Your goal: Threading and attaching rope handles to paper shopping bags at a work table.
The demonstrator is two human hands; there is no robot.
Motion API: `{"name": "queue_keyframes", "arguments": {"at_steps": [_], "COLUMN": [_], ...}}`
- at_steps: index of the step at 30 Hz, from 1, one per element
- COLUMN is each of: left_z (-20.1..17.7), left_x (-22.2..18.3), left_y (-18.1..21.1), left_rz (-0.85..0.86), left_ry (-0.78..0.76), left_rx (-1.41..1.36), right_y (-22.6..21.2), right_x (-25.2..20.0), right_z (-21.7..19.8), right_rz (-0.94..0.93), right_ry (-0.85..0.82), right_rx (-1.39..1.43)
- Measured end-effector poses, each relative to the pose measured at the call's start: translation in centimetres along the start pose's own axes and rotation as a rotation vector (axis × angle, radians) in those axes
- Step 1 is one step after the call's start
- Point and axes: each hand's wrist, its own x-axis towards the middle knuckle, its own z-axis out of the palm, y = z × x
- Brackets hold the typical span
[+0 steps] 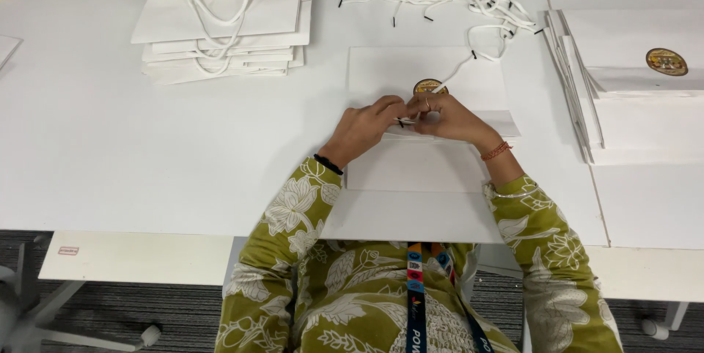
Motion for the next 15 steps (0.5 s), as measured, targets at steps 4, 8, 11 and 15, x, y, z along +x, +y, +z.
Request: {"name": "queue_keyframes", "arguments": {"at_steps": [4, 8, 11, 15], "left_z": [0.2, 0.0, 0.2, 2.1], "left_x": [-0.5, -0.3, -0.2, -0.1], "left_y": [-0.6, -1.3, -1.5, -1.9], "left_rz": [0.257, 0.293, 0.325, 0.395], "left_ry": [0.002, -0.032, -0.025, -0.105], "left_rx": [0.236, 0.245, 0.281, 0.515], "right_y": [0.5, 1.0, 0.8, 2.0], "right_x": [0.2, 0.3, 0.5, 0.7], "right_z": [0.0, 0.2, 0.3, 0.1], "right_rz": [0.035, 0.070, 0.064, 0.030], "right_ry": [0.034, 0.042, 0.043, 0.043], "right_rx": [-0.009, -0.006, 0.016, 0.041]}}
